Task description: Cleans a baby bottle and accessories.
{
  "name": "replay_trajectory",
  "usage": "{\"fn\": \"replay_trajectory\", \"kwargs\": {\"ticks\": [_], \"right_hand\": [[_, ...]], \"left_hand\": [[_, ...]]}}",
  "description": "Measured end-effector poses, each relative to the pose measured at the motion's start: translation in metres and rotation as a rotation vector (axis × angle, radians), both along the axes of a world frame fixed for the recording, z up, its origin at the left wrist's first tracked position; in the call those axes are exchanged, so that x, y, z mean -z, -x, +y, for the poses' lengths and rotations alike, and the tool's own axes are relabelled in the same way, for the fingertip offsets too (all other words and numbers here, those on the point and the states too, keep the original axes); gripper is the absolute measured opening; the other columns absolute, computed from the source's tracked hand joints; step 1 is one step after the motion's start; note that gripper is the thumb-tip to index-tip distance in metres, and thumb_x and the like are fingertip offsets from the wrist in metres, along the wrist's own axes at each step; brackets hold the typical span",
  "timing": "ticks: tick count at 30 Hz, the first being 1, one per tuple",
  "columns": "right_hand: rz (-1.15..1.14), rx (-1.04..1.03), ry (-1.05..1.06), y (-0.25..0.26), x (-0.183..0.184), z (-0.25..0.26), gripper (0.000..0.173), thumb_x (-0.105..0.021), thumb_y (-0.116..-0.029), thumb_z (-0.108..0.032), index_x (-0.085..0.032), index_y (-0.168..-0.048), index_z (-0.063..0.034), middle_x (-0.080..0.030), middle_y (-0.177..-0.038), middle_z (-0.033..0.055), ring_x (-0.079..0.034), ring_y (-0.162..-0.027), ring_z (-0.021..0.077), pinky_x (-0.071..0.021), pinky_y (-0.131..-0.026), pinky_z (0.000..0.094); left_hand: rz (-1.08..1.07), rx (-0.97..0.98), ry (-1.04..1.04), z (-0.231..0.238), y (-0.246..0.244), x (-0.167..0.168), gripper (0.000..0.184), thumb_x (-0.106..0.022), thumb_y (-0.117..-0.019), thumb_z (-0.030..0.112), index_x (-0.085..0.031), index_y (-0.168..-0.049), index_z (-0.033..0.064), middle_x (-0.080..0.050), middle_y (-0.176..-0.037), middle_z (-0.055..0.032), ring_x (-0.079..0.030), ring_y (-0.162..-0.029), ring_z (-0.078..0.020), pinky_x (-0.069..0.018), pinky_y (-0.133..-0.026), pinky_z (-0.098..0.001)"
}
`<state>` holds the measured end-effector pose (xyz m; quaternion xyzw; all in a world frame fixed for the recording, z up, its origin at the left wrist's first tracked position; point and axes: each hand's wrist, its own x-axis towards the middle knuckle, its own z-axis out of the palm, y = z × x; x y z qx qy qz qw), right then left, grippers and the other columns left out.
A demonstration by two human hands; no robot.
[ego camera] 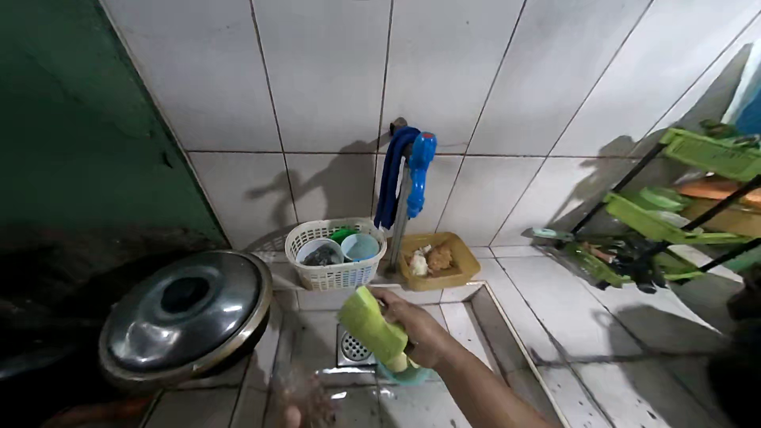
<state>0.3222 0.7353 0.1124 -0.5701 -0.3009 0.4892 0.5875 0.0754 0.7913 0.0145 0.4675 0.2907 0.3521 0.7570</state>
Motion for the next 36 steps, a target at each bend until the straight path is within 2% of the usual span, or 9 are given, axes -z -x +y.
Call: {"fn": "replay_trajectory", "kwargs": {"ticks": [6,8,12,16,20,24,28,31,36], "right_hand": [[-0.637,-0.07,-0.135,0.071,0.043,-0.069,0.048,-0.052,-0.1019,-0.022,-0.056,-0.149,-0.0128,-0.036,-0.163,0.0199,-0.041,-0.147,0.0323,-0.0373,-0.119,0.0498],[-0.729,0.115,-0.132,0.075,0.052,-0.065,0.046,-0.051,-0.1056,-0.039,-0.064,-0.142,-0.0143,-0.045,-0.157,0.0192,-0.05,-0.141,0.0341,-0.043,-0.114,0.0527],[-0.499,0.27,0.089,0.04,0.041,-0.065,0.04,-0.044,-0.1107,-0.028,-0.06,-0.142,-0.0097,-0.058,-0.143,0.0167,-0.06,-0.124,0.0291,-0.0488,-0.103,0.0502],[-0.756,0.235,-0.226,0.077,0.063,-0.109,0.041,-0.053,-0.1051,-0.037,-0.073,-0.128,-0.01,-0.055,-0.148,0.0196,-0.05,-0.139,0.0357,-0.0406,-0.114,0.0549],[-0.738,0.199,-0.329,0.075,0.063,-0.106,0.032,-0.059,-0.1027,-0.028,-0.081,-0.103,-0.0052,-0.066,-0.137,0.0153,-0.051,-0.14,0.0348,-0.0391,-0.117,0.0537],[-0.49,0.212,-0.08,0.03,0.039,-0.079,0.044,-0.053,-0.1069,-0.02,-0.053,-0.15,-0.0089,-0.052,-0.153,0.0166,-0.052,-0.139,0.0295,-0.0405,-0.115,0.0504],[-0.941,0.161,-0.322,0.072,0.04,-0.102,0.028,-0.059,-0.1,-0.014,-0.075,-0.121,-0.0044,-0.069,-0.131,0.0144,-0.055,-0.136,0.0334,-0.0383,-0.118,0.0525],[-1.059,-0.02,-0.376,0.08,0.035,-0.114,0.029,-0.056,-0.1013,-0.015,-0.076,-0.121,-0.0088,-0.069,-0.135,0.0069,-0.054,-0.139,0.0275,-0.033,-0.122,0.0483],[-0.662,0.199,-0.324,0.035,0.036,-0.085,0.036,-0.065,-0.0978,-0.01,-0.068,-0.133,-0.0017,-0.061,-0.142,0.0191,-0.054,-0.136,0.0337,-0.0428,-0.114,0.0509]], "left_hand": [[0.216,-0.184,0.325,-0.033,-0.072,-0.061,0.047,-0.031,-0.1116,0.04,-0.053,-0.135,0.0058,-0.065,-0.106,-0.0091,-0.064,-0.087,-0.0157,-0.0546,-0.071,-0.0335],[0.255,-0.14,0.349,-0.05,-0.085,-0.061,0.047,-0.031,-0.1105,0.045,-0.055,-0.131,0.01,-0.067,-0.1,-0.0081,-0.066,-0.081,-0.0152,-0.0558,-0.066,-0.0318],[0.291,0.002,0.344,-0.086,-0.098,-0.067,0.053,-0.034,-0.1098,0.046,-0.044,-0.147,0.0094,-0.063,-0.12,-0.0148,-0.067,-0.099,-0.0226,-0.0581,-0.08,-0.0401],[0.232,-0.033,0.392,-0.079,-0.093,-0.063,0.047,-0.032,-0.1102,0.046,-0.058,-0.117,0.0074,-0.066,-0.087,-0.0052,-0.066,-0.072,-0.0133,-0.0567,-0.062,-0.0313],[0.244,-0.048,0.421,-0.084,-0.093,-0.059,0.044,-0.03,-0.1105,0.044,-0.058,-0.114,0.01,-0.064,-0.086,-0.0043,-0.064,-0.074,-0.013,-0.0555,-0.063,-0.0308],[0.31,-0.013,0.42,-0.098,-0.108,-0.069,0.057,-0.032,-0.1072,0.054,-0.049,-0.137,0.0092,-0.063,-0.113,-0.0114,-0.065,-0.097,-0.0216,-0.0567,-0.08,-0.0418],[0.373,-0.094,0.254,-0.101,-0.087,-0.075,0.04,-0.025,-0.1123,0.036,-0.051,-0.123,0.007,-0.062,-0.096,-0.0071,-0.064,-0.083,-0.0137,-0.0559,-0.07,-0.0319],[0.414,0.033,-0.01,-0.114,-0.051,-0.075,0.037,-0.021,-0.1116,0.009,-0.035,-0.14,-0.0091,-0.054,-0.114,-0.0137,-0.06,-0.098,-0.0092,-0.0532,-0.084,-0.0227],[0.192,0.042,0.349,-0.095,-0.097,-0.065,0.041,-0.023,-0.1123,0.037,-0.049,-0.127,0.0092,-0.06,-0.099,-0.0066,-0.063,-0.086,-0.0175,-0.0573,-0.075,-0.0387]]}}
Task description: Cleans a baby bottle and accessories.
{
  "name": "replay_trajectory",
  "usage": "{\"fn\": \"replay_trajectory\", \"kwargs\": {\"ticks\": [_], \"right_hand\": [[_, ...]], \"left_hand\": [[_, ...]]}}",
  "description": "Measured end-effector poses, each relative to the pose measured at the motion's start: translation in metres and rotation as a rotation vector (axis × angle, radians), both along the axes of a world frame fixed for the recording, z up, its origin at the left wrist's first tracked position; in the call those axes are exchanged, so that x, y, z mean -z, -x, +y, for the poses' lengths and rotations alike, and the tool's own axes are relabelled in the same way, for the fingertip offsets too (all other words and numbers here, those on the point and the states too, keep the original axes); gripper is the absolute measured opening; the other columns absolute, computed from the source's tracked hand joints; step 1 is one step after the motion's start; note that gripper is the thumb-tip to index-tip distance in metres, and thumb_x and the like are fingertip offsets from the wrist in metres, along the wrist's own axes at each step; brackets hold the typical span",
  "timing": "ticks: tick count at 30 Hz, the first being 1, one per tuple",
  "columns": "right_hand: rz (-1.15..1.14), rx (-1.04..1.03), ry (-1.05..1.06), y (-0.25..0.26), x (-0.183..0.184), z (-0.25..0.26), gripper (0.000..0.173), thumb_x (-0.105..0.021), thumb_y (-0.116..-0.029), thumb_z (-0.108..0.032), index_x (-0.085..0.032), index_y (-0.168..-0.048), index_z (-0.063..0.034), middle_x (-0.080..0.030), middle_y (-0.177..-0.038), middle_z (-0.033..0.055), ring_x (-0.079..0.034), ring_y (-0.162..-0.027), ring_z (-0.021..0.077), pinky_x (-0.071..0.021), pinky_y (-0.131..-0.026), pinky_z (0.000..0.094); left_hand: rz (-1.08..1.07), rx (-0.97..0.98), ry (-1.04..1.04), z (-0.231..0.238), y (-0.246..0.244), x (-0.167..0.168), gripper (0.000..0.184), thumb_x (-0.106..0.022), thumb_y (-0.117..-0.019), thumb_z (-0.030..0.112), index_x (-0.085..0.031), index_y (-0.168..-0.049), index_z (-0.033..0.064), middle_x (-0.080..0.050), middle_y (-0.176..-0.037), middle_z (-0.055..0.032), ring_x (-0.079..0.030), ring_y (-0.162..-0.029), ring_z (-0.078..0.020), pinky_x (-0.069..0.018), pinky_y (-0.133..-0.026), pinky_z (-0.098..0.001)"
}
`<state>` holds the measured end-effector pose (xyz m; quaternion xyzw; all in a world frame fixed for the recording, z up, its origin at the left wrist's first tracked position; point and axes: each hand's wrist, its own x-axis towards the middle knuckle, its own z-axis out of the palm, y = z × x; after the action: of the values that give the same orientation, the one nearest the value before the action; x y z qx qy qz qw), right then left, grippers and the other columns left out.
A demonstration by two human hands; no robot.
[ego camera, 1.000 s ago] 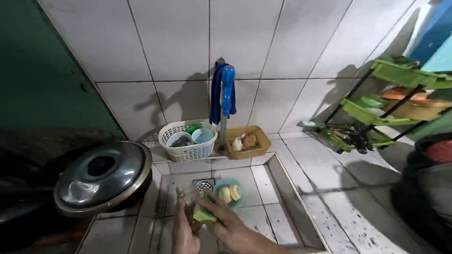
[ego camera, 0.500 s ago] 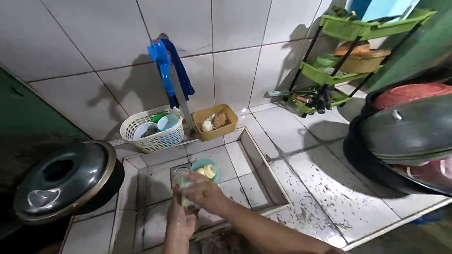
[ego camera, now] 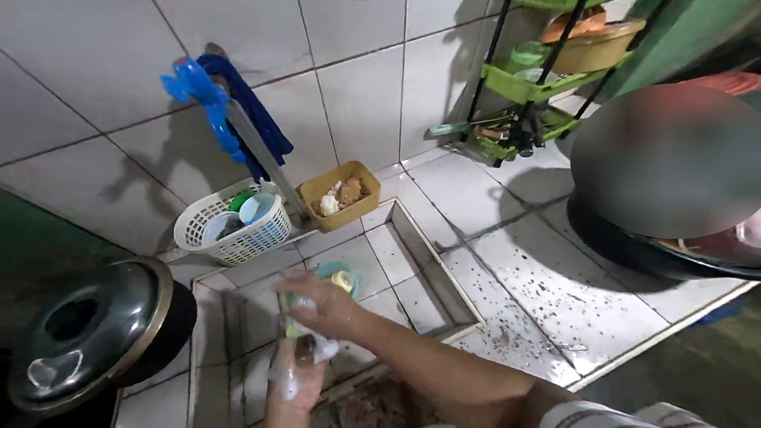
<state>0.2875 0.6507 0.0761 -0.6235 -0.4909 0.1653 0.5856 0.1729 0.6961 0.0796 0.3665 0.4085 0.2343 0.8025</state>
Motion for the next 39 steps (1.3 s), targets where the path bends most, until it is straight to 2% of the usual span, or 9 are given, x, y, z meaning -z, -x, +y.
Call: {"fn": "replay_trajectory", "kwargs": {"ticks": [5,10,14,18,23,28,32,35,39], "right_hand": [[0.351,-0.092,0.12,-0.029,-0.019,0.0,0.03,-0.065,-0.0994,-0.011,-0.064,-0.126,0.0035,-0.069,-0.113,0.0215,-0.068,-0.099,0.0263,-0.0547,-0.091,0.0472],[-0.174,0.076,0.589,-0.017,-0.039,0.009,0.035,-0.066,-0.0992,-0.028,-0.065,-0.13,-0.0108,-0.073,-0.109,0.0166,-0.07,-0.102,0.0356,-0.0546,-0.088,0.0594],[-0.525,-0.059,0.665,0.018,-0.061,0.025,0.032,-0.061,-0.1004,-0.016,-0.063,-0.132,-0.0137,-0.071,-0.107,0.0156,-0.067,-0.105,0.0356,-0.0506,-0.094,0.057],[-0.12,-0.266,0.291,-0.015,-0.051,0.015,0.037,-0.067,-0.0958,-0.003,-0.065,-0.132,-0.0021,-0.071,-0.119,0.021,-0.068,-0.111,0.0334,-0.0524,-0.097,0.0545],[0.631,-0.153,0.074,-0.015,-0.047,-0.014,0.032,-0.039,-0.1038,0.0,-0.057,-0.129,0.0054,-0.065,-0.115,0.0138,-0.061,-0.092,0.0101,-0.0524,-0.082,0.0295],[-0.162,-0.098,0.421,-0.014,-0.062,0.007,0.032,-0.069,-0.0978,-0.019,-0.066,-0.126,-0.0051,-0.072,-0.106,0.0168,-0.07,-0.1,0.0318,-0.0561,-0.086,0.0552],[-0.542,0.005,0.659,0.018,-0.078,0.025,0.026,-0.06,-0.1004,-0.016,-0.066,-0.126,-0.0124,-0.072,-0.096,0.0121,-0.069,-0.097,0.0319,-0.0514,-0.09,0.0527],[-0.38,-0.127,0.496,0.002,-0.071,0.022,0.036,-0.069,-0.096,-0.018,-0.064,-0.131,-0.0096,-0.072,-0.106,0.0162,-0.067,-0.106,0.0345,-0.0487,-0.097,0.056],[0.292,-0.245,-0.055,-0.024,-0.04,0.015,0.028,-0.06,-0.0939,0.006,-0.064,-0.121,0.0108,-0.068,-0.119,0.0207,-0.065,-0.109,0.0211,-0.0524,-0.098,0.0389]], "left_hand": [[-0.325,0.212,0.141,0.007,0.011,0.007,0.084,-0.062,-0.0823,0.075,-0.056,-0.123,0.0016,-0.071,-0.099,-0.0175,-0.073,-0.086,-0.0291,-0.0635,-0.075,-0.0431],[0.403,0.457,-0.561,0.001,0.004,0.0,0.066,-0.069,-0.0884,0.012,-0.039,-0.145,-0.0037,-0.061,-0.123,-0.0176,-0.064,-0.106,-0.0185,-0.0555,-0.091,-0.0336],[0.564,0.177,-0.503,-0.016,0.001,0.003,0.034,-0.038,-0.1069,-0.001,-0.043,-0.138,-0.0131,-0.056,-0.129,-0.0261,-0.057,-0.113,-0.0218,-0.0481,-0.097,-0.03],[-0.075,0.182,-0.142,-0.009,0.017,0.008,0.015,-0.043,-0.1016,0.01,-0.055,-0.11,0.0047,-0.069,-0.09,-0.0065,-0.071,-0.08,-0.0143,-0.0617,-0.07,-0.0294],[-0.764,0.487,0.536,0.003,0.019,0.022,0.052,-0.082,-0.0763,0.04,-0.074,-0.112,0.0016,-0.073,-0.107,-0.0179,-0.073,-0.095,-0.0317,-0.0621,-0.081,-0.042],[0.14,0.318,-0.375,-0.003,0.012,-0.008,0.021,-0.047,-0.0977,0.007,-0.054,-0.115,-0.0017,-0.066,-0.092,-0.0069,-0.068,-0.081,-0.0124,-0.06,-0.074,-0.0282],[0.859,0.649,-0.934,0.004,0.019,-0.013,0.039,-0.043,-0.1059,0.003,-0.044,-0.139,-0.0178,-0.055,-0.139,-0.0269,-0.056,-0.127,-0.026,-0.0416,-0.11,-0.036],[0.336,0.249,-0.771,0.003,0.022,0.016,0.024,-0.049,-0.0966,0.001,-0.051,-0.118,-0.0109,-0.061,-0.097,-0.0108,-0.063,-0.086,-0.0086,-0.0543,-0.078,-0.0218],[-0.493,0.402,0.111,0.003,0.017,0.0,0.043,-0.078,-0.0789,0.049,-0.078,-0.105,0.0145,-0.076,-0.097,-0.0079,-0.075,-0.088,-0.0207,-0.0623,-0.078,-0.0362]]}}
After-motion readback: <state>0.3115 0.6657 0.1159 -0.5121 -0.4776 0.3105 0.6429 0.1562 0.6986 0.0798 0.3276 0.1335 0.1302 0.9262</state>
